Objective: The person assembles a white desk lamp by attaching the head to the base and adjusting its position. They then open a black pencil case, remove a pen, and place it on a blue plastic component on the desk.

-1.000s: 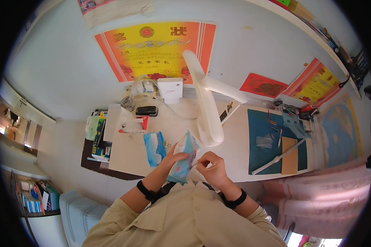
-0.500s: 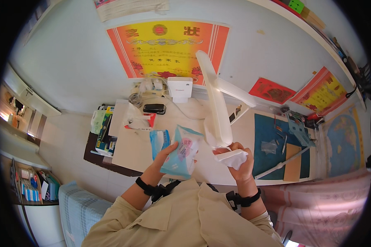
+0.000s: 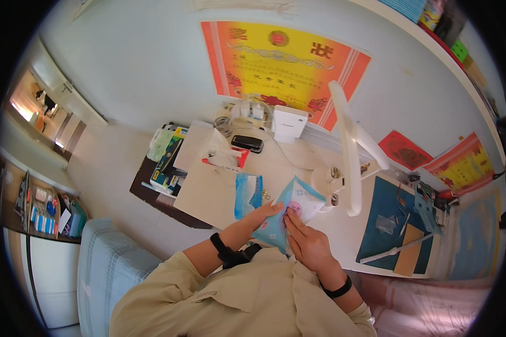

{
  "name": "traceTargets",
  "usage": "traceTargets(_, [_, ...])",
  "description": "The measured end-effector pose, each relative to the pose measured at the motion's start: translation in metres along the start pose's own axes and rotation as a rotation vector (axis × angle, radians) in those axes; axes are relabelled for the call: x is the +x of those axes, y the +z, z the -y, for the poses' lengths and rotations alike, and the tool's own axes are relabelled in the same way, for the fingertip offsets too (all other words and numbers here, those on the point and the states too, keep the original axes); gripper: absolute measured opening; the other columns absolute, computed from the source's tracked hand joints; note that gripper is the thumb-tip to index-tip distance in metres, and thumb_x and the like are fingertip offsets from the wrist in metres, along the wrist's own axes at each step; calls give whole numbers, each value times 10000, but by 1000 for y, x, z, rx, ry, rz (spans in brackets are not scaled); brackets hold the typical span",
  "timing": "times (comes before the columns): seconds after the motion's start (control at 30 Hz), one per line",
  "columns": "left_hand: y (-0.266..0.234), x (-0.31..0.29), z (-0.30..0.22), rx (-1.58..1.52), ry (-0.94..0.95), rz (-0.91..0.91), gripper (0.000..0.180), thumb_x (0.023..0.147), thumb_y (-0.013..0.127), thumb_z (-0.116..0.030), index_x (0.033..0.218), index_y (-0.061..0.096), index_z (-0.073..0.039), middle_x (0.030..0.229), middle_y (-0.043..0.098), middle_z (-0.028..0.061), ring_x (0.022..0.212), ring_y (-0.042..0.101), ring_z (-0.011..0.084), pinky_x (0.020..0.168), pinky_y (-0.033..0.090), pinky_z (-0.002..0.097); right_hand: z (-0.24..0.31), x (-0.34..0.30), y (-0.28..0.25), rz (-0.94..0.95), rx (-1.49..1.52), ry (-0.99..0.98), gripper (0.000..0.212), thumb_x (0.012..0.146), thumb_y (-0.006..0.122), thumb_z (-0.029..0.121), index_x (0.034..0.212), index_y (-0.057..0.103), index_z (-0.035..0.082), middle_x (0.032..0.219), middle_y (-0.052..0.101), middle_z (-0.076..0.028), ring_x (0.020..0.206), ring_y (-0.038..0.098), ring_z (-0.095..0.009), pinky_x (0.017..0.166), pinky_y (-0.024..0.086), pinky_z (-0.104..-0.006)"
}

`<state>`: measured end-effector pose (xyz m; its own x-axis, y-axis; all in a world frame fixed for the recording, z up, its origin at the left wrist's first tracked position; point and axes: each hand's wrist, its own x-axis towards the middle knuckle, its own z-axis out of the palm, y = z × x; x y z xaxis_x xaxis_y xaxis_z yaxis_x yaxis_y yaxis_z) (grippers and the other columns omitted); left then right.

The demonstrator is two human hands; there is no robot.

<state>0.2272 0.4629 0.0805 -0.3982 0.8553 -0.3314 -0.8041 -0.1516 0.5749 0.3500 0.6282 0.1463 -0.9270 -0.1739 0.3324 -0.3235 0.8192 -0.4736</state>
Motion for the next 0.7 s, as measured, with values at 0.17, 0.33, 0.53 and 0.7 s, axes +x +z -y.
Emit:
traceTargets(0.17, [0,-14,-8,56,48,-87,598,880,730,-229,1386,466,-49,1239,612,105,1048,642,217,899,551,371,-12,2,14,97,271,49,380,915,625,140,1278,622,28,1362,592,-113,903,670,-218,757,542,-346])
traceTargets(0.33, [-47,-42,-35,390,142,-496,493,836,711,-39,1300,547,-19,1095,692,86,915,689,211,831,579,342,-35,7,26,-34,1222,585,415,983,573,249,1342,522,47,1335,575,-109,1158,579,-226,965,464,-356])
traceTargets(0.53, [-176,-96,-64,512,353,-816,345,891,688,-104,1205,599,9,1026,693,70,838,667,151,688,535,288,-56,12,22,-43,1762,695,490,935,562,183,1380,433,20,1369,525,-218,1227,535,-315,1048,417,-444])
traceTargets(0.7, [-263,-90,-51,525,277,-880,416,901,697,-219,1222,579,18,1090,673,82,901,634,170,730,511,312,-49,12,19,-252,2073,763,498,959,474,156,1405,380,-45,1446,457,-229,1383,404,-393,1176,287,-502])
